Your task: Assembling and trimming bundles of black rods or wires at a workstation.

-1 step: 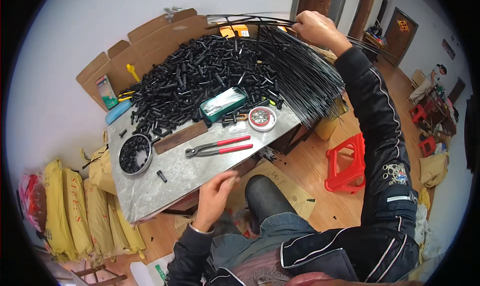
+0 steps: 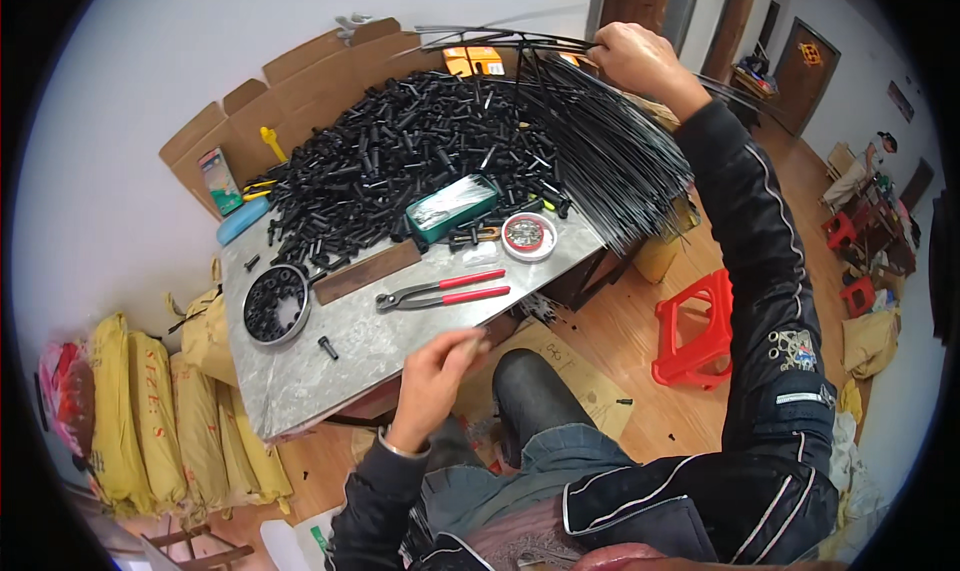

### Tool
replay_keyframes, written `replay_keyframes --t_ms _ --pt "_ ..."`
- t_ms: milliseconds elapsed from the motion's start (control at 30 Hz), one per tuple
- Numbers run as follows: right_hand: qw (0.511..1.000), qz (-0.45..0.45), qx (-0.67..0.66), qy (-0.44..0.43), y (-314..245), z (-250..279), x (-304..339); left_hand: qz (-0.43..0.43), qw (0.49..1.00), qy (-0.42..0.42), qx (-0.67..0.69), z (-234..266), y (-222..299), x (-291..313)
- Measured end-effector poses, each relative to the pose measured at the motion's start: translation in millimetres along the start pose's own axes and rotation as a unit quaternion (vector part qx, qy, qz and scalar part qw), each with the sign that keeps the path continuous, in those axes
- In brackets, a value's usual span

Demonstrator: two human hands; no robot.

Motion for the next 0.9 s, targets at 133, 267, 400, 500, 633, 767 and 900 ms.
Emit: replay_keyframes --t_ms 133,267,400,500,633,767,900 --pt "0.989 0.016 -0.085 0.119 -19.3 37.8 32.4 -0.032 0.993 -0.052 0.106 -37.1 69.3 -47.8" --pt "0.948 0.096 -0.264 0.153 -61.8 51.0 60.2 -0.089 0.979 -0.066 0.169 -65.1 130.7 -94.1" --pt "0.833 0.070 -0.548 -0.038 -122.3 9.5 111.1 -0.164 0.958 -0.006 0.236 -42.2 166.2 -139.4" --pt "0.666 0.014 -0.714 -0.214 -160.1 -12.2 157.0 -0.093 0.945 0.059 0.308 -37.1 155.3 -145.2" --pt "0.560 0.019 -0.793 -0.240 -192.2 -23.6 198.3 -0.082 0.946 0.071 0.306 -22.8 157.5 -135.3" --pt "0.579 0.036 -0.785 -0.216 -200.8 -31.0 215.0 -0.175 0.963 0.034 0.203 -16.4 198.9 -117.3" --pt "0.611 0.107 -0.770 -0.152 -232.9 -31.6 190.8 -0.283 0.950 0.037 0.124 -11.1 245.0 -82.2"
Point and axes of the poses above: each hand's wrist, its own x-axis away from the middle knuckle, its own z-axis out of the back of the hand, y = z × x, the point moved 7 cm from there along -x, towards the middle knuckle, and after that the axes turned 8 degrees about x, right-handed, at the moved point
